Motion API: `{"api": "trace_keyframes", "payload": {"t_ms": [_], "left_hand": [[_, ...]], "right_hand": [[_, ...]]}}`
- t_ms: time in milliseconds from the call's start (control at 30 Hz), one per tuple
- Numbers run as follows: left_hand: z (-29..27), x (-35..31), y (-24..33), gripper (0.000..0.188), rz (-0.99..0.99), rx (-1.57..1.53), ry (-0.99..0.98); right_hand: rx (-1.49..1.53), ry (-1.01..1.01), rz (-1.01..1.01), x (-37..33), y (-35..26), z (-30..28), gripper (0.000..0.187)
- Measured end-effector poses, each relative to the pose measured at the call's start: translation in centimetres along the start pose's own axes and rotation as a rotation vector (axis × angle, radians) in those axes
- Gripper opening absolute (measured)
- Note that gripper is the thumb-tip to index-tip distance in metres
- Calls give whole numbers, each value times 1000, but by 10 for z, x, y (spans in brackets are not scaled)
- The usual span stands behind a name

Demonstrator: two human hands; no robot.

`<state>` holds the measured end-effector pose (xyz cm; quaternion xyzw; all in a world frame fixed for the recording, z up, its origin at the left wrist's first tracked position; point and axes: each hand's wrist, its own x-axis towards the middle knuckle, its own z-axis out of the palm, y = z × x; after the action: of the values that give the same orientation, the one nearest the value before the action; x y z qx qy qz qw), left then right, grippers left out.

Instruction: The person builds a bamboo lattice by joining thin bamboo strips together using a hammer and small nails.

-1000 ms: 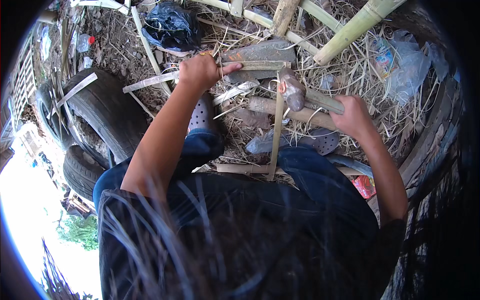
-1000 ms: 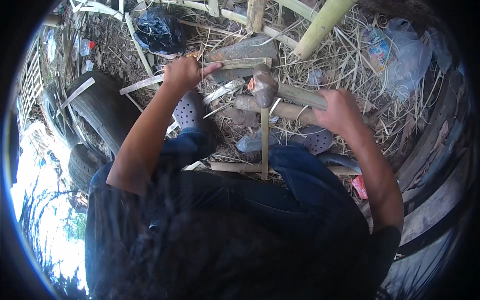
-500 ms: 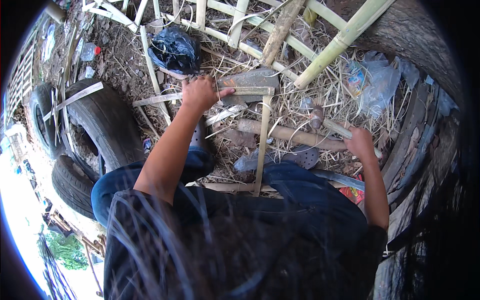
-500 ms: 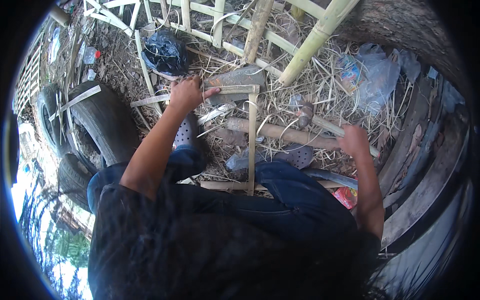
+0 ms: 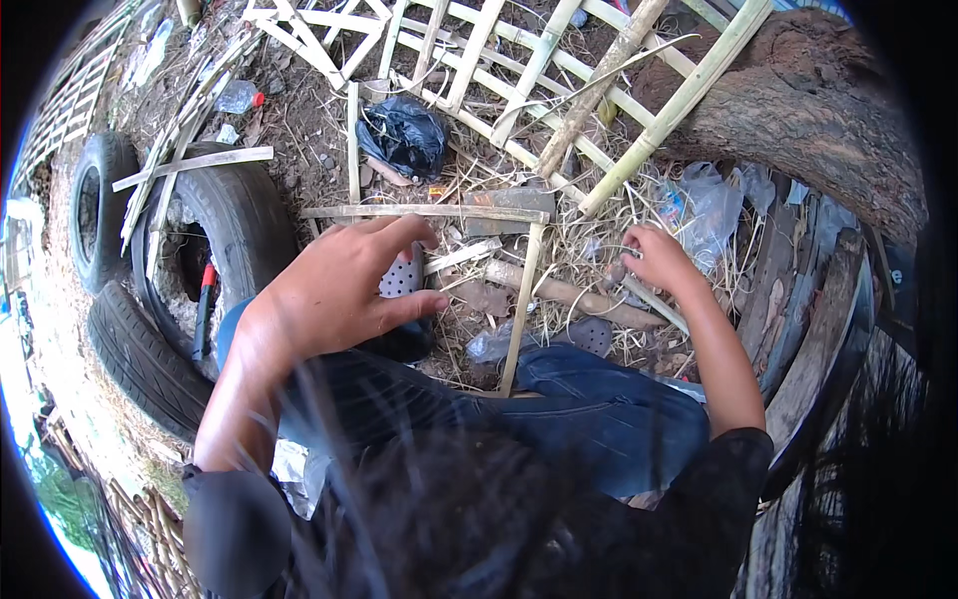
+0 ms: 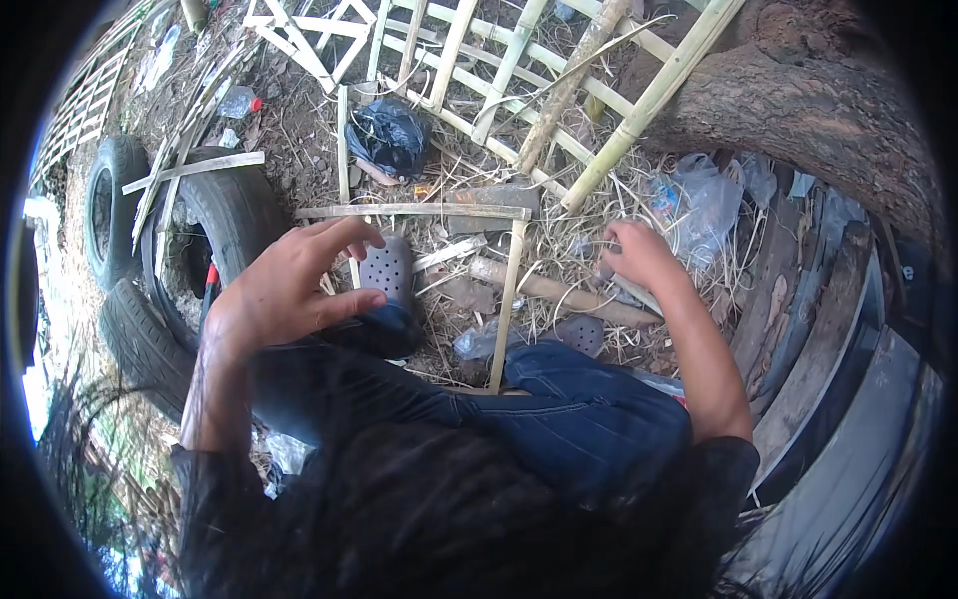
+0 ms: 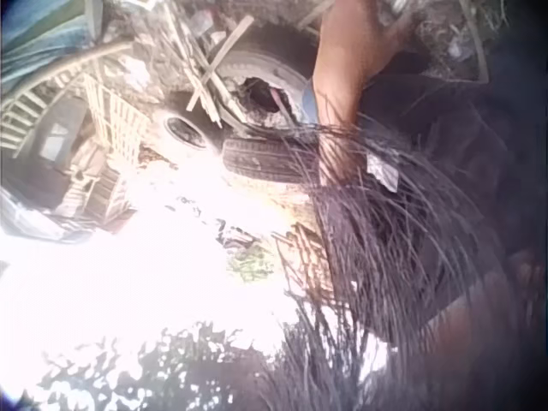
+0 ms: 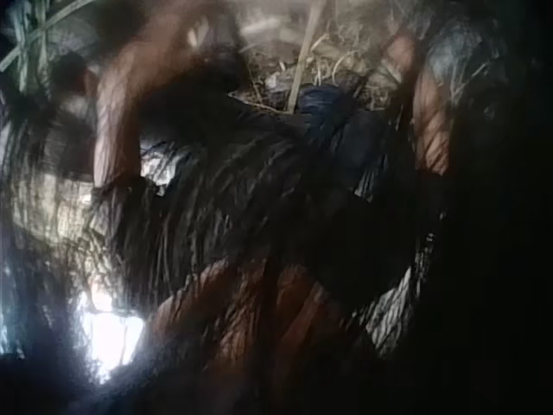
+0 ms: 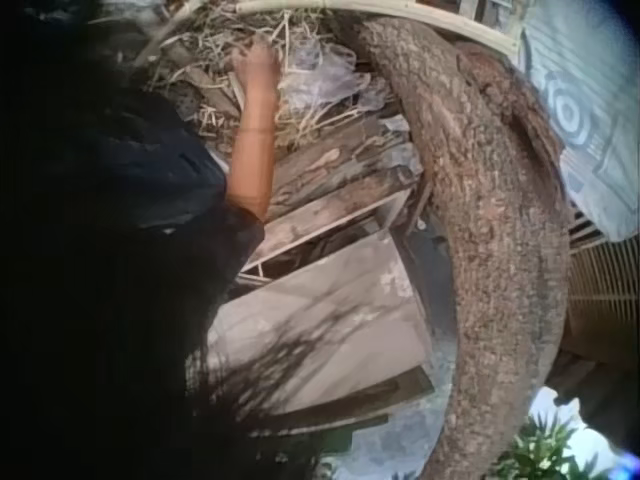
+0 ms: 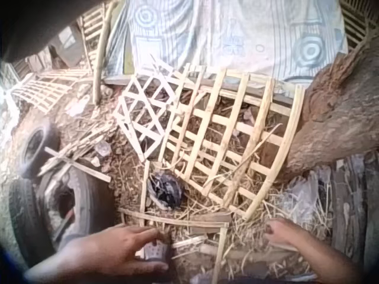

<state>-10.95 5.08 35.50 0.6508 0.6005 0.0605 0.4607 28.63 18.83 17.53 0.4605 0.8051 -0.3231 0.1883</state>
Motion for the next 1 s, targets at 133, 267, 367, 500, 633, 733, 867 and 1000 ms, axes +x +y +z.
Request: {"api": "trace_keyframes", "payload": {"t_ms": [133, 267, 367, 500, 633, 733, 867, 1000], "left_hand": [[19, -26, -10, 48, -317, 700, 204], [18, -23, 13, 49, 266, 201, 200], [37, -41, 23, 47, 370, 355, 201], [34, -73, 8, 50, 248, 373, 133], [27, -84, -13, 55, 156, 377, 238], [22, -82, -22, 58, 164, 297, 170], [8, -77, -26, 60, 146, 343, 57], [3, -73, -35, 59, 124, 389, -11]], "right_hand": [[120, 85, -103, 71, -56, 43, 24], [516, 223, -12, 87, -93, 133, 15], [781, 166, -52, 66, -160, 200, 13], [918, 105, -109, 68, -233, 230, 9], [839, 257, -245, 126, -276, 177, 7], [786, 430, -384, 203, -295, 135, 7], [486, 613, -463, 309, -313, 119, 12], [383, 446, -276, 351, -314, 128, 16]]}}
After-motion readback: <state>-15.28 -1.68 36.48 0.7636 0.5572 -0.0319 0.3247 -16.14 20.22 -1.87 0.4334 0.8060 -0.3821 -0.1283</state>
